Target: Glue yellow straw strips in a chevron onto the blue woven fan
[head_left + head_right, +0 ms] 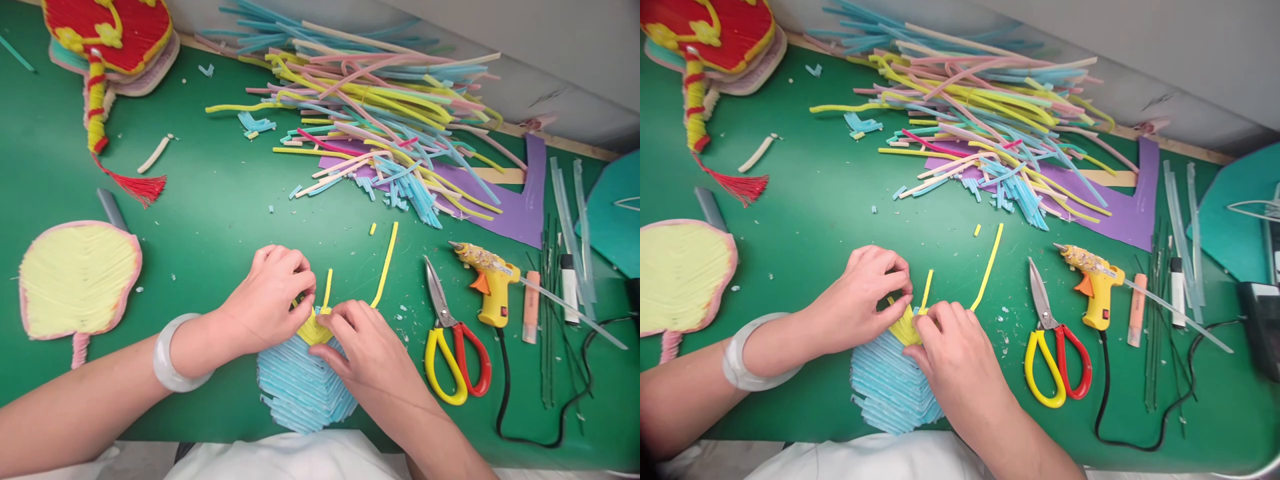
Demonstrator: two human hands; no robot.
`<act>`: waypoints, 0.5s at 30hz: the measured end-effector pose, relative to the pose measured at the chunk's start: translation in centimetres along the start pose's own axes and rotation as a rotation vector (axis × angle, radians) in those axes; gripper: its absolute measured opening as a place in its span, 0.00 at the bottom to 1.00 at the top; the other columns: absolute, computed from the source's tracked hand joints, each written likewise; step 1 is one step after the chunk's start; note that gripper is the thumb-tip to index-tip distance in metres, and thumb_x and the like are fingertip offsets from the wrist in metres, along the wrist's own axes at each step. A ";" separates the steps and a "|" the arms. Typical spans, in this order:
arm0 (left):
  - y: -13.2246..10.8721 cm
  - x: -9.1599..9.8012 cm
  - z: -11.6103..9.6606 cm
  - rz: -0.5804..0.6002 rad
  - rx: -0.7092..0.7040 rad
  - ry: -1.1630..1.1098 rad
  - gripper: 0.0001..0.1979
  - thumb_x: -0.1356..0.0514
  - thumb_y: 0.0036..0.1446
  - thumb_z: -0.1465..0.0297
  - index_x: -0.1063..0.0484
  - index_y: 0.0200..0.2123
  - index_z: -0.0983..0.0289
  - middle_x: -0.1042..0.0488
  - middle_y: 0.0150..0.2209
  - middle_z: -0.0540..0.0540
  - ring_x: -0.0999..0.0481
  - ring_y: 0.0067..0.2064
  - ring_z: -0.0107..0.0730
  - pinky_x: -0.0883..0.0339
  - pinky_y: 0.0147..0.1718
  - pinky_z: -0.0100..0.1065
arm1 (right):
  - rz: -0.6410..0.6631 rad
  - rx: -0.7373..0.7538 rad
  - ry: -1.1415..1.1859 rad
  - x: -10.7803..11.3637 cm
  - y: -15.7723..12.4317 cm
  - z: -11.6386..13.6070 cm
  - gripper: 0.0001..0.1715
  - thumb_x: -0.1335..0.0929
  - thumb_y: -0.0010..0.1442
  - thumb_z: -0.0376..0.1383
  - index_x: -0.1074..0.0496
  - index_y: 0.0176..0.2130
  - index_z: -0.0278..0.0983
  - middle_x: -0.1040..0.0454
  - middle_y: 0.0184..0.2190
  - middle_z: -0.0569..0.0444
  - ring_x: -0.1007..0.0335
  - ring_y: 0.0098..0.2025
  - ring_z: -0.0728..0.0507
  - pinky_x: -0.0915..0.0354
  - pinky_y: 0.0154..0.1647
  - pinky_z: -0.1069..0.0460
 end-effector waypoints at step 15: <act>-0.3 0.1 0.1 -0.013 0.012 -0.020 0.07 0.46 0.58 0.74 0.30 0.29 0.64 0.32 0.37 0.55 0.35 0.42 0.39 0.42 0.49 0.48 | -0.024 0.014 0.003 -0.1 0.0 -0.1 0.19 0.23 0.52 0.35 0.30 0.42 0.36 0.27 0.37 0.52 0.30 0.37 0.40 0.32 0.35 0.45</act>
Point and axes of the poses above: each hand's wrist, its own y-axis towards the middle knuckle, its own x-axis out of the back of the hand, z = x × y, the point moved 1 cm from there along y, towards the middle knuckle
